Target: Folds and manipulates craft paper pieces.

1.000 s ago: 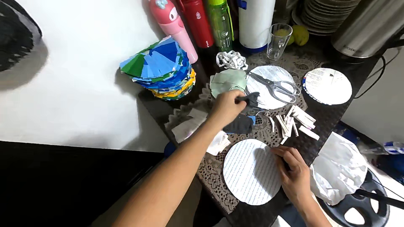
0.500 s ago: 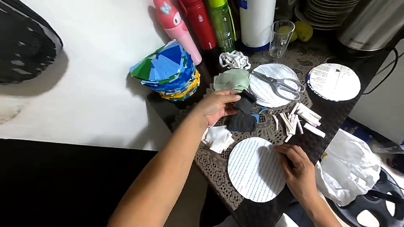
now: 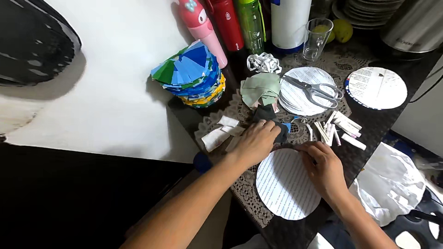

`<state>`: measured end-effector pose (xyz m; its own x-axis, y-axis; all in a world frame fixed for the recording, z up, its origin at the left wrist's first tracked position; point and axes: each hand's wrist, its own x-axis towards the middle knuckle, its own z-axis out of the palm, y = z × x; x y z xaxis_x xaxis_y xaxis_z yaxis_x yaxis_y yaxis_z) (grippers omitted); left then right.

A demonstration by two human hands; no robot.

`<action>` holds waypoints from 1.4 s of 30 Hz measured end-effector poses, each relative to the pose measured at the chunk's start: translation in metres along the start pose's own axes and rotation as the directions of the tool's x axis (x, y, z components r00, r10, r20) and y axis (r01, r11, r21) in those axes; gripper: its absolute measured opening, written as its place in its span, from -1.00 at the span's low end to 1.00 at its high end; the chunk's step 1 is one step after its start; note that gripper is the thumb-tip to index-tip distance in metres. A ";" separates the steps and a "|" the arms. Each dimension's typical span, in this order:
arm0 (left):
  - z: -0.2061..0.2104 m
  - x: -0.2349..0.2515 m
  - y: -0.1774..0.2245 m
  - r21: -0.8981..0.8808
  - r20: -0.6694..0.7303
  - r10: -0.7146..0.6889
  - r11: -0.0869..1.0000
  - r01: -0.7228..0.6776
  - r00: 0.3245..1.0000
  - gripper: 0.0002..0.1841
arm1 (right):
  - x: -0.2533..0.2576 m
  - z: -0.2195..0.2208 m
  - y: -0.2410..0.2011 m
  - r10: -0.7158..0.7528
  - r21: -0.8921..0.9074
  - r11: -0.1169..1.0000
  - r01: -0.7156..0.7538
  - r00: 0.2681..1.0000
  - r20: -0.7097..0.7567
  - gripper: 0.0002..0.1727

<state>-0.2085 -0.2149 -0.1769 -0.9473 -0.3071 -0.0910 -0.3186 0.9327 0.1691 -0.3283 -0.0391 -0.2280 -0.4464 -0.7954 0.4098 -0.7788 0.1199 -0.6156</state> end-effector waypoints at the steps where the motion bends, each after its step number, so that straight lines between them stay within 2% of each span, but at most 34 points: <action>1: 0.006 0.001 -0.001 0.027 -0.057 0.020 0.999 -0.019 0.998 -0.76 | 0.003 0.001 0.000 0.008 -0.008 1.000 -0.007 1.000 0.020 -0.70; 4: 0.007 0.004 -0.004 -0.002 -0.193 -0.006 1.000 0.006 0.981 -0.82 | 0.009 0.004 0.000 0.039 -0.027 0.999 -0.037 0.995 0.088 -0.72; 7: -0.016 0.007 -0.011 -0.308 -0.200 -0.284 0.927 0.215 0.938 -0.77 | 0.009 0.006 0.003 0.033 -0.031 0.999 -0.030 0.994 0.103 -0.72; 9: -0.029 0.007 -0.023 -0.571 -0.169 -0.446 0.771 0.282 0.879 -0.75 | 0.008 0.006 0.003 0.019 -0.034 0.999 -0.016 0.995 0.100 -0.74; 10: -0.033 0.006 -0.030 -0.704 -0.144 -0.506 0.657 0.272 0.850 -0.76 | 0.008 0.005 0.002 0.015 -0.033 0.999 -0.012 0.995 0.099 -0.74; 12: -0.041 0.005 -0.038 -0.902 -0.018 -0.581 0.361 0.237 0.814 -0.78 | 0.012 0.002 -0.001 0.023 -0.005 1.000 -0.022 0.993 0.112 -0.73; 14: -0.048 0.003 -0.038 -0.967 0.094 -0.577 0.139 0.212 0.811 -0.78 | 0.020 0.000 -0.006 0.031 0.056 0.998 -0.037 0.994 0.104 -0.73; 17: -0.052 0.000 -0.030 -0.981 0.161 -0.542 0.005 0.195 0.825 -0.81 | 0.034 0.003 -0.016 0.044 0.200 0.979 -0.048 0.999 0.023 -0.73; 19: -0.052 -0.003 -0.026 -0.981 0.184 -0.525 -0.040 0.192 0.831 -0.82 | 0.044 0.005 -0.025 0.144 0.372 0.917 -0.146 0.989 0.033 -0.74; 21: -0.051 -0.005 -0.024 -0.979 0.197 -0.516 -0.066 0.191 0.834 -0.82 | 0.054 0.004 -0.035 0.286 0.550 0.787 -0.280 0.955 0.078 -0.76; 23: -0.050 -0.007 -0.021 -0.979 0.200 -0.504 -0.072 0.189 0.840 -0.83 | 0.060 0.007 -0.040 0.333 0.616 0.736 -0.279 0.943 0.029 -0.81; 26: -0.047 -0.010 -0.018 -0.983 0.177 -0.487 -0.039 0.182 0.855 -0.83 | 0.067 0.014 -0.041 0.225 0.526 0.840 -0.132 0.967 -0.116 -0.82; 28: -0.046 -0.011 -0.014 -0.985 0.160 -0.464 -0.013 0.173 0.871 -0.82 | 0.073 0.019 -0.041 0.172 0.451 0.888 -0.090 0.975 -0.143 -0.77; 31: -0.047 -0.012 -0.005 -0.988 0.142 -0.446 -0.011 0.154 0.884 -0.79 | 0.082 0.023 -0.043 0.185 0.434 0.894 -0.112 0.974 -0.128 -0.83; 35: -0.042 -0.012 -0.006 -0.989 0.141 -0.456 -0.034 0.142 0.878 -0.80 | 0.090 0.014 -0.036 0.289 0.557 0.789 -0.260 0.957 0.037 -0.86; 36: -0.041 -0.011 -0.007 -0.989 0.144 -0.464 -0.041 0.142 0.874 -0.80 | 0.089 0.011 -0.030 0.302 0.541 0.794 -0.278 0.952 0.047 -0.84; 40: -0.036 -0.011 -0.009 -0.988 0.157 -0.478 -0.085 0.132 0.864 -0.81 | 0.079 -0.001 -0.003 0.253 0.204 0.949 -0.240 0.967 -0.041 -0.82; 42: -0.033 -0.009 -0.008 -0.985 0.172 -0.483 -0.110 0.136 0.858 -0.83 | 0.069 0.000 0.001 0.182 0.130 0.977 -0.172 0.981 -0.072 -0.80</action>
<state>-0.1985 -0.2257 -0.1451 -0.6534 -0.6819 -0.3288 -0.1260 -0.3302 0.9354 -0.3597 -0.0939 -0.2005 -0.6109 -0.7158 0.3382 -0.6270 0.1767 -0.7587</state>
